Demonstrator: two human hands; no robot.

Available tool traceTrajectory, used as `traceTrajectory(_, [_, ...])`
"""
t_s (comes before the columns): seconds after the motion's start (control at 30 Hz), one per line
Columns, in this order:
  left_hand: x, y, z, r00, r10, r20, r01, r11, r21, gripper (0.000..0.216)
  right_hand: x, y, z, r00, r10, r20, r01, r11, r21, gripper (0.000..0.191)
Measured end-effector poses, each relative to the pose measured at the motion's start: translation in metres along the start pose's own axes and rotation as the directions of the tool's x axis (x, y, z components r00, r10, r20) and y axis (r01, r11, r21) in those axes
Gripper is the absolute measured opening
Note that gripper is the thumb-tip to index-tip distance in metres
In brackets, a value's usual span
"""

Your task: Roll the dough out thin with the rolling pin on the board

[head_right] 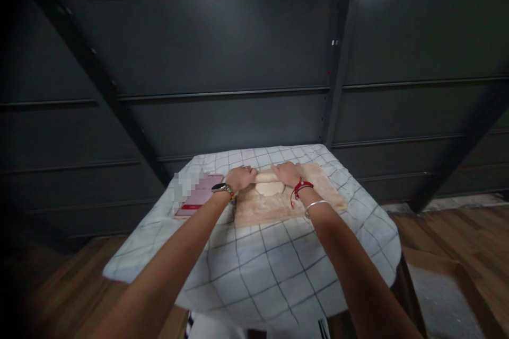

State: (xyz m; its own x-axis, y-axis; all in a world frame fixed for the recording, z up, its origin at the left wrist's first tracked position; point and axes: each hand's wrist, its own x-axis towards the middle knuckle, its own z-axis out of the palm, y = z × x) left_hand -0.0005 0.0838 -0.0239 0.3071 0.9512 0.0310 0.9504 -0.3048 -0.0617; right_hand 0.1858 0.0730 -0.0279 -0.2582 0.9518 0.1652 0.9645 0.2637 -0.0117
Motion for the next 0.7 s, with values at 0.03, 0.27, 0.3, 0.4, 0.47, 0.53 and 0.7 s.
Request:
traceTrajectory(0.03, [-0.009, 0.003, 0.0, 1.0, -0.009, -0.014, 0.009, 1.0, -0.001, 0.046, -0.008, -0.002, 0.0, 1.0, -0.005, -0.01, 0.005, 1.0, -0.001, 0.052])
traceTrajectory(0.27, [-0.065, 0.011, 0.012, 0.986, 0.102, -0.133, -0.111, 0.992, -0.066, 0.048, -0.071, -0.012, 0.009, 0.985, -0.065, -0.157, 0.061, 0.998, -0.032, 0.05])
traceTrajectory(0.3, [-0.068, 0.01, 0.013, 0.984, 0.124, -0.13, -0.133, 0.989, -0.065, 0.048, -0.074, -0.012, 0.01, 0.984, -0.081, -0.159, 0.076, 0.996, -0.036, 0.051])
traceTrajectory(0.4, [-0.065, 0.008, 0.012, 0.986, 0.128, -0.102, -0.136, 0.988, -0.074, 0.048, -0.071, -0.009, 0.009, 0.989, -0.088, -0.122, 0.088, 0.996, -0.009, 0.051])
traceTrajectory(0.47, [-0.055, 0.008, 0.011, 0.99, 0.086, -0.108, -0.095, 0.993, -0.077, 0.047, -0.059, -0.007, 0.004, 0.995, -0.069, -0.077, 0.072, 0.997, 0.036, 0.05])
traceTrajectory(0.53, [-0.04, 0.007, 0.01, 0.991, 0.032, -0.13, -0.04, 0.998, -0.058, 0.047, -0.042, -0.005, -0.001, 0.998, -0.053, -0.042, 0.056, 0.996, 0.074, 0.048])
traceTrajectory(0.7, [0.006, -0.002, 0.006, 0.999, 0.017, -0.048, -0.016, 1.0, 0.022, 0.04, 0.001, 0.002, -0.005, 0.999, -0.03, -0.016, 0.031, 0.995, 0.091, 0.036])
